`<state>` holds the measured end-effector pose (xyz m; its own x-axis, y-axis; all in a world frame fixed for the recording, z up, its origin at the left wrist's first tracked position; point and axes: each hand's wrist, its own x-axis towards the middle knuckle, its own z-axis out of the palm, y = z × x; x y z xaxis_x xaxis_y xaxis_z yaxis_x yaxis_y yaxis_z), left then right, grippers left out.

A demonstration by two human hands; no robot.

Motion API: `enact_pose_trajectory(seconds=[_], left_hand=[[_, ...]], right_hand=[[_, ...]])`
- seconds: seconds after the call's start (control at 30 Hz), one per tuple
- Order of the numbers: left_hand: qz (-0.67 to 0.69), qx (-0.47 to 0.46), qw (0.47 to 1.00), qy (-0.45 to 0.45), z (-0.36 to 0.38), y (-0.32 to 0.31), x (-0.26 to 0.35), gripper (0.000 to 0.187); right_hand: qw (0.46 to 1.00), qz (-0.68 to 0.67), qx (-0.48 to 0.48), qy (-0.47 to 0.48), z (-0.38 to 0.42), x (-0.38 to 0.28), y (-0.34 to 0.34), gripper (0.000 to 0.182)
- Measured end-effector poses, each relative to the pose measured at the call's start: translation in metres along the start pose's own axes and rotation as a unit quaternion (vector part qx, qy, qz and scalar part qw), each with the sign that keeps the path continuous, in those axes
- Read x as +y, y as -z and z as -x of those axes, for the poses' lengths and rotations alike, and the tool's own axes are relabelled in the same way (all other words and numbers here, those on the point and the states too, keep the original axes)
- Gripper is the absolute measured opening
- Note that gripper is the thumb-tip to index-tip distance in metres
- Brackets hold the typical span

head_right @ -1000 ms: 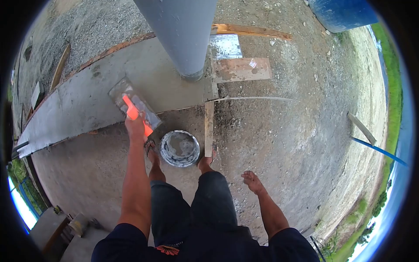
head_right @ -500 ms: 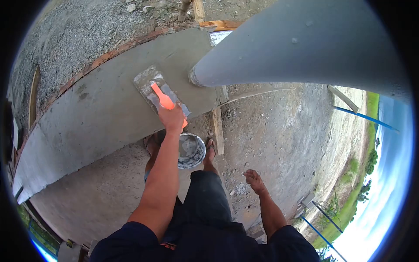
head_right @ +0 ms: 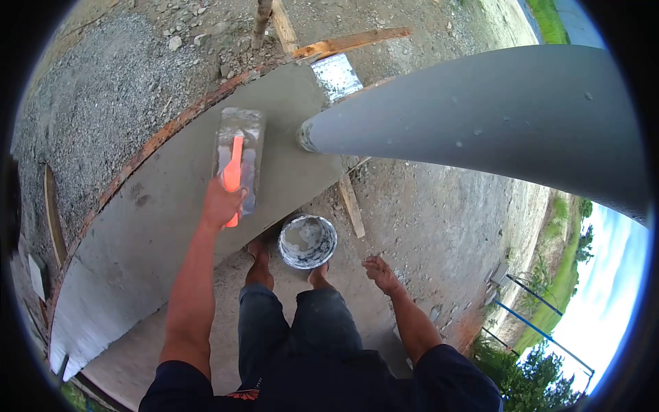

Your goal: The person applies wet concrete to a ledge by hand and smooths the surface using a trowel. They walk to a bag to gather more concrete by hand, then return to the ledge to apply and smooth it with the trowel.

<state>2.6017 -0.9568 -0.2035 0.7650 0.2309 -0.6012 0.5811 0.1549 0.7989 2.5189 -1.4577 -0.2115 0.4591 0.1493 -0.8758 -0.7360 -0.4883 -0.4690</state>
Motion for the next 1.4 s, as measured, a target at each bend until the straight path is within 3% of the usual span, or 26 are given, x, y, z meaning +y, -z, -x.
enact_pose_trajectory(seconds=[0.07,0.17,0.27,0.37,0.47,0.57,0.67,0.8,0.9,1.03,1.07,1.2,1.27,1.37,1.4], left_hand=[[-0.134,-0.082,0.987,0.031,-0.038,-0.021,0.022,0.033],[-0.230,-0.090,0.968,-0.049,-0.080,-0.039,0.021,0.028],[-0.273,-0.072,0.955,-0.096,-0.116,-0.045,0.017,0.027],[-0.307,0.009,0.942,-0.138,-0.127,-0.053,0.018,0.023],[-0.157,0.056,0.985,0.037,-0.115,-0.006,0.033,0.032],[-0.064,0.175,0.982,0.032,-0.070,0.059,0.004,0.019],[0.048,0.262,0.960,0.093,-0.005,0.118,-0.055,0.012],[0.110,0.379,0.912,0.111,0.091,0.153,-0.080,0.009],[0.096,0.329,0.938,0.046,0.083,0.125,-0.066,0.009],[-0.017,0.117,0.990,0.077,0.019,-0.012,0.016,0.018],[0.031,0.096,0.993,0.059,0.000,-0.040,0.013,0.022],[-0.038,0.098,0.993,0.051,-0.055,-0.110,-0.009,0.034],[-0.043,0.104,0.989,0.095,-0.055,-0.124,0.000,0.034],[-0.119,0.216,0.966,-0.072,-0.057,-0.128,-0.023,0.026],[-0.090,0.210,0.973,-0.026,-0.054,-0.115,-0.034,0.024]], right_hand=[[0.998,-0.043,0.047,-0.022,0.013,-0.018,-0.006,0.046],[0.997,-0.036,0.065,-0.017,0.028,0.006,-0.001,0.047],[0.996,-0.031,0.063,-0.055,0.034,0.029,-0.004,0.050],[0.997,-0.040,0.044,-0.057,0.032,0.039,-0.013,0.050],[0.998,-0.046,0.032,-0.039,0.023,0.028,-0.022,0.048],[0.999,-0.035,0.015,-0.037,0.011,0.012,-0.018,0.047],[0.999,-0.029,-0.001,-0.032,-0.009,0.003,-0.011,0.046],[0.999,-0.030,-0.024,0.008,-0.019,-0.003,0.000,0.045],[0.999,-0.045,0.006,-0.024,-0.015,0.009,0.003,0.045],[0.998,-0.059,0.026,-0.028,-0.009,0.023,-0.006,0.048],[0.998,-0.058,0.023,-0.015,-0.003,0.023,-0.010,0.048],[0.998,-0.063,0.031,-0.003,0.015,0.023,-0.017,0.049],[0.997,-0.054,0.038,-0.026,0.019,0.027,-0.016,0.050],[0.997,-0.038,0.034,-0.053,0.016,0.032,-0.017,0.049],[0.997,-0.031,0.031,-0.060,0.013,0.033,-0.015,0.049]])
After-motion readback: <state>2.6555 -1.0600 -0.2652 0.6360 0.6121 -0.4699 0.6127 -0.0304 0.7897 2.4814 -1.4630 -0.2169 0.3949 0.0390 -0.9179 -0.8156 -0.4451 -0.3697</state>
